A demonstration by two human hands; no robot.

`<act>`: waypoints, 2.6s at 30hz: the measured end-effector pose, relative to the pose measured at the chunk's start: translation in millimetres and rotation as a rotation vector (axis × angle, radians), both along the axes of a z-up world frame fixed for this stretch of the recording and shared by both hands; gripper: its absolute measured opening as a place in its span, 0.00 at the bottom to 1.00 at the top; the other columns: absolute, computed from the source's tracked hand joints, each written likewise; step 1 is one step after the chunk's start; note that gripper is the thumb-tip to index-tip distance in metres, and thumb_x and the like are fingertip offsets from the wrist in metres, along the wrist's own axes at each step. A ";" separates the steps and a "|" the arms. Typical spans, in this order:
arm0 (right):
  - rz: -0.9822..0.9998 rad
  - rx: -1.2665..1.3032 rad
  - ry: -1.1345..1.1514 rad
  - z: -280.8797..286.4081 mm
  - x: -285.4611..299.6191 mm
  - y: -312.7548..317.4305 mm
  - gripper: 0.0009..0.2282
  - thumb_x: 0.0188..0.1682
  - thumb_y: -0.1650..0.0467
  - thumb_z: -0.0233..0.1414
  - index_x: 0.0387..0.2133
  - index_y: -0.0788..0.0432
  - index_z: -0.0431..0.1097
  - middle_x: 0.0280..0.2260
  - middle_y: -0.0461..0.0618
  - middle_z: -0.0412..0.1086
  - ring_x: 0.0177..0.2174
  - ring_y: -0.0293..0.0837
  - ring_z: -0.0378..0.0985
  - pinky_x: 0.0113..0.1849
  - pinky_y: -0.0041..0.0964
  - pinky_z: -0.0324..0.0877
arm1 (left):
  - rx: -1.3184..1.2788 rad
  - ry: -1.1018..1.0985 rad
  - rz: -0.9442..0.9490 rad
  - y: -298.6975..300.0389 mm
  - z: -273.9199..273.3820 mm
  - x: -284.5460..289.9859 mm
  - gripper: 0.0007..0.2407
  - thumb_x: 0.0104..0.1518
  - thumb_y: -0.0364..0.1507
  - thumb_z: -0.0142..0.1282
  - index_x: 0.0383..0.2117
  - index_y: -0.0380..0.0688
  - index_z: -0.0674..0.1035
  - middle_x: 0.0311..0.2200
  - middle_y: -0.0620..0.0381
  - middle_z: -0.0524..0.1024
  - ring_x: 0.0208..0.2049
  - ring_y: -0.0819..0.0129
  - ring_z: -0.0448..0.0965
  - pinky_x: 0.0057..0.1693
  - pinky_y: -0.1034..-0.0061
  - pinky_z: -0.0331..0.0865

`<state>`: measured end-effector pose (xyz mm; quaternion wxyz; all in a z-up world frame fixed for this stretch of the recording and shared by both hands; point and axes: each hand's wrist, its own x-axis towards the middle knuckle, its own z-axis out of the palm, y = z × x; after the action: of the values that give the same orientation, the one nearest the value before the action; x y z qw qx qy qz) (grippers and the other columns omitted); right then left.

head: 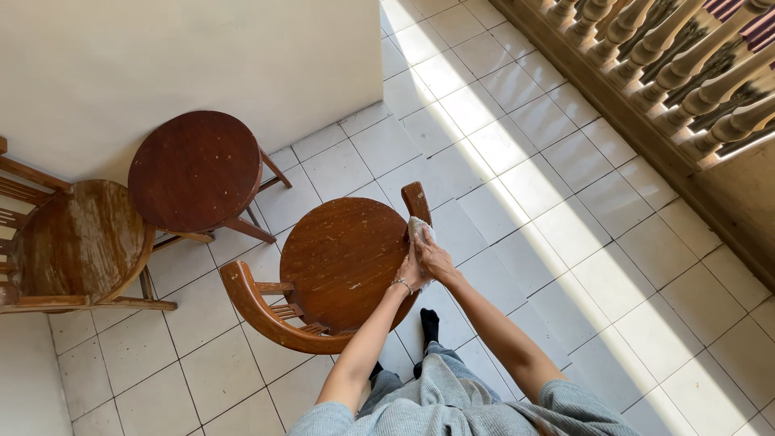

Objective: Cleaning a wooden chair and side table using a white cloth.

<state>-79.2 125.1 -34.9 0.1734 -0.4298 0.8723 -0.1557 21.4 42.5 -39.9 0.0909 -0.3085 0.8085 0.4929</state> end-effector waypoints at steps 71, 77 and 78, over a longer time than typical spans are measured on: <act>-0.129 0.260 -0.136 12.5 -57.1 -56.0 0.44 0.50 0.55 0.51 0.73 0.42 0.24 0.72 0.73 0.30 0.48 0.71 0.76 0.49 0.55 0.73 | -0.062 -0.179 -0.101 -20.2 -4.8 -44.4 0.37 0.55 0.44 0.62 0.66 0.32 0.60 0.55 0.32 0.72 0.57 0.41 0.73 0.62 0.57 0.67; 0.018 0.226 -0.136 -11.5 -100.0 -65.2 0.49 0.47 0.53 0.56 0.71 0.44 0.22 0.68 0.73 0.36 0.55 0.71 0.68 0.53 0.54 0.69 | -0.075 -0.135 -0.024 -21.8 -0.4 -42.9 0.32 0.58 0.40 0.58 0.65 0.33 0.61 0.51 0.31 0.75 0.54 0.39 0.75 0.60 0.56 0.67; 0.022 0.227 -0.137 -15.2 -91.6 -58.3 0.49 0.47 0.53 0.56 0.71 0.44 0.22 0.68 0.73 0.36 0.55 0.71 0.68 0.53 0.54 0.69 | -0.074 -0.136 -0.020 -22.0 1.1 -36.9 0.32 0.58 0.40 0.58 0.65 0.33 0.61 0.51 0.31 0.75 0.54 0.39 0.75 0.60 0.56 0.67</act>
<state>-170.8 66.7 -50.1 0.2819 -0.4055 0.8656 -0.0830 -15.5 20.4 -38.7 0.1391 -0.3363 0.8212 0.4396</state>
